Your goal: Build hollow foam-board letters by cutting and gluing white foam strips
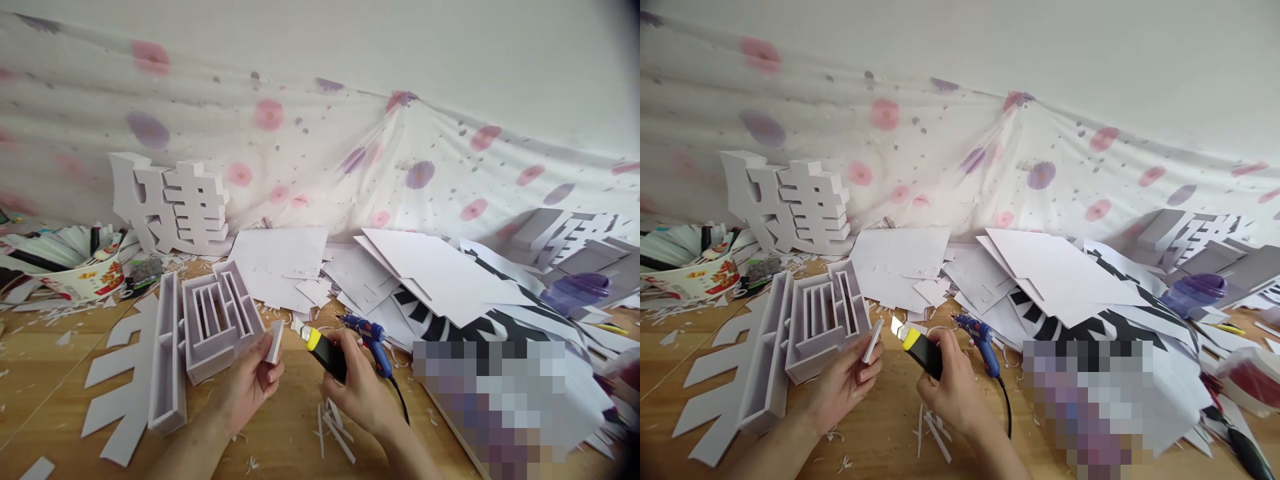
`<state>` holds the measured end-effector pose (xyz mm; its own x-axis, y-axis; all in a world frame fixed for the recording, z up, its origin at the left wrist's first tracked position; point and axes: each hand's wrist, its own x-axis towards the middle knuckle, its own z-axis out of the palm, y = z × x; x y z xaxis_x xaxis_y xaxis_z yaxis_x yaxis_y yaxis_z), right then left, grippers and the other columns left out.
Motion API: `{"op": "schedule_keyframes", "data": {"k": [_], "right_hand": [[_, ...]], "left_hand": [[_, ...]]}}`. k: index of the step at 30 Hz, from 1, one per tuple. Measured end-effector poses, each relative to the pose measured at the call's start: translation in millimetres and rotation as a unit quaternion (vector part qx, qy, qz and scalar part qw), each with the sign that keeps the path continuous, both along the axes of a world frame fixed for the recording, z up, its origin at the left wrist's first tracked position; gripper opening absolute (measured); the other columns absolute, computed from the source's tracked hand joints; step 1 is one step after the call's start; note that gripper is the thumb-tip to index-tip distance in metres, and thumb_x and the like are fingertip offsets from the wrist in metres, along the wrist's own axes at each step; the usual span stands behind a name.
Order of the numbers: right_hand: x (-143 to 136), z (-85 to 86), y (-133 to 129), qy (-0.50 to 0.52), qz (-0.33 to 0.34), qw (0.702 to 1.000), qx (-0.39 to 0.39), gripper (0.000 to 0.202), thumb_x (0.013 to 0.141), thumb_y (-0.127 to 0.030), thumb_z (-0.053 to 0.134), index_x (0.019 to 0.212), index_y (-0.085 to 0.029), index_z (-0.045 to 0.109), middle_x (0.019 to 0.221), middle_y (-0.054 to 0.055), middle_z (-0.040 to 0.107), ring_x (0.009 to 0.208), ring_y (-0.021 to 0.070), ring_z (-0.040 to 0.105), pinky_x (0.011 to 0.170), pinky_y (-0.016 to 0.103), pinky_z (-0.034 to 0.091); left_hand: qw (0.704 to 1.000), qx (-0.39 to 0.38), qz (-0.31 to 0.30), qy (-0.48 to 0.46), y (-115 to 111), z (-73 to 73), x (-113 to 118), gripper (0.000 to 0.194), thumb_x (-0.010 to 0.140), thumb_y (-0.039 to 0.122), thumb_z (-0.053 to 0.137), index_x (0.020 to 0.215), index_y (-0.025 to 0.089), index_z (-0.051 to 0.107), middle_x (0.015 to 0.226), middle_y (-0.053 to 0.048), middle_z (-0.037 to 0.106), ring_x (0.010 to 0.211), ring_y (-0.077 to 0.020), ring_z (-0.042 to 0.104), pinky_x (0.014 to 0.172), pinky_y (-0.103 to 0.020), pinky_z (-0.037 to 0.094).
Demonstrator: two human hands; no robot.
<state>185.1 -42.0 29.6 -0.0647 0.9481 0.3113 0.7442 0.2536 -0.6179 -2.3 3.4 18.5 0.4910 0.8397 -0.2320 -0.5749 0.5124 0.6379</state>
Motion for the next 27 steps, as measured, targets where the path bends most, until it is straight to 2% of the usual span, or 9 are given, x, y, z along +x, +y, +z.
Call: {"op": "schedule_keyframes", "data": {"k": [2,6,9,14,19,27], "right_hand": [[-8,4.9,1,-0.025,0.045,0.999,0.014,0.038,0.062,-0.010,0.046,0.099,-0.020,0.046,0.086,0.002,0.057,0.075,0.0162,0.053,0.068,0.026,0.038],[-21,7.2,9,-0.124,0.102,0.987,0.001,0.018,0.061,-0.014,0.051,0.077,-0.021,0.048,0.069,-0.001,0.056,0.064,0.0159,0.050,0.058,0.025,0.031],[-23,2.4,13,-0.148,0.089,0.985,0.012,0.012,0.061,-0.016,0.053,0.069,-0.021,0.045,0.065,-0.001,0.055,0.060,0.0152,0.048,0.055,0.024,0.027],[-19,-5.5,14,-0.149,0.067,0.985,0.056,0.012,0.062,-0.016,0.054,0.069,-0.020,0.046,0.064,-0.001,0.055,0.059,0.0147,0.049,0.054,0.024,0.025],[-17,-6.6,14,-0.156,0.065,0.982,0.084,0.010,0.063,-0.016,0.053,0.068,-0.020,0.046,0.064,-0.001,0.056,0.058,0.0142,0.049,0.054,0.024,0.024],[-17,-6.1,15,-0.169,0.076,0.978,0.092,0.008,0.066,-0.018,0.054,0.067,-0.020,0.047,0.063,-0.001,0.055,0.057,0.0138,0.048,0.054,0.024,0.024]], "left_hand": [[1.000,-0.010,0.001,-0.004,1,-0.6,1,0.035,0.063,0.036,0.078,0.070,0.015,0.051,0.058,0.007,0.047,0.042,-0.0022,0.042,0.032,-0.011,0.030],[1.000,-0.017,-0.002,-0.011,2,-0.6,3,0.030,0.068,0.034,0.074,0.071,0.013,0.053,0.054,0.007,0.044,0.041,-0.0027,0.041,0.033,-0.012,0.037],[1.000,-0.012,-0.003,-0.016,2,1.2,3,0.025,0.073,0.031,0.070,0.071,0.011,0.055,0.054,0.006,0.044,0.040,-0.0037,0.042,0.032,-0.013,0.040],[0.999,-0.039,0.005,-0.021,1,5.2,4,0.016,0.081,0.021,0.061,0.072,0.010,0.056,0.055,0.004,0.047,0.042,-0.0042,0.046,0.035,-0.013,0.047],[0.998,-0.059,0.003,-0.024,0,6.7,5,0.016,0.087,0.017,0.051,0.074,0.009,0.056,0.055,0.004,0.048,0.042,-0.0047,0.049,0.036,-0.014,0.050],[0.998,-0.055,-0.001,-0.023,1,5.1,5,0.015,0.085,0.018,0.053,0.073,0.010,0.055,0.055,0.003,0.050,0.041,-0.0054,0.050,0.035,-0.015,0.051]]}}
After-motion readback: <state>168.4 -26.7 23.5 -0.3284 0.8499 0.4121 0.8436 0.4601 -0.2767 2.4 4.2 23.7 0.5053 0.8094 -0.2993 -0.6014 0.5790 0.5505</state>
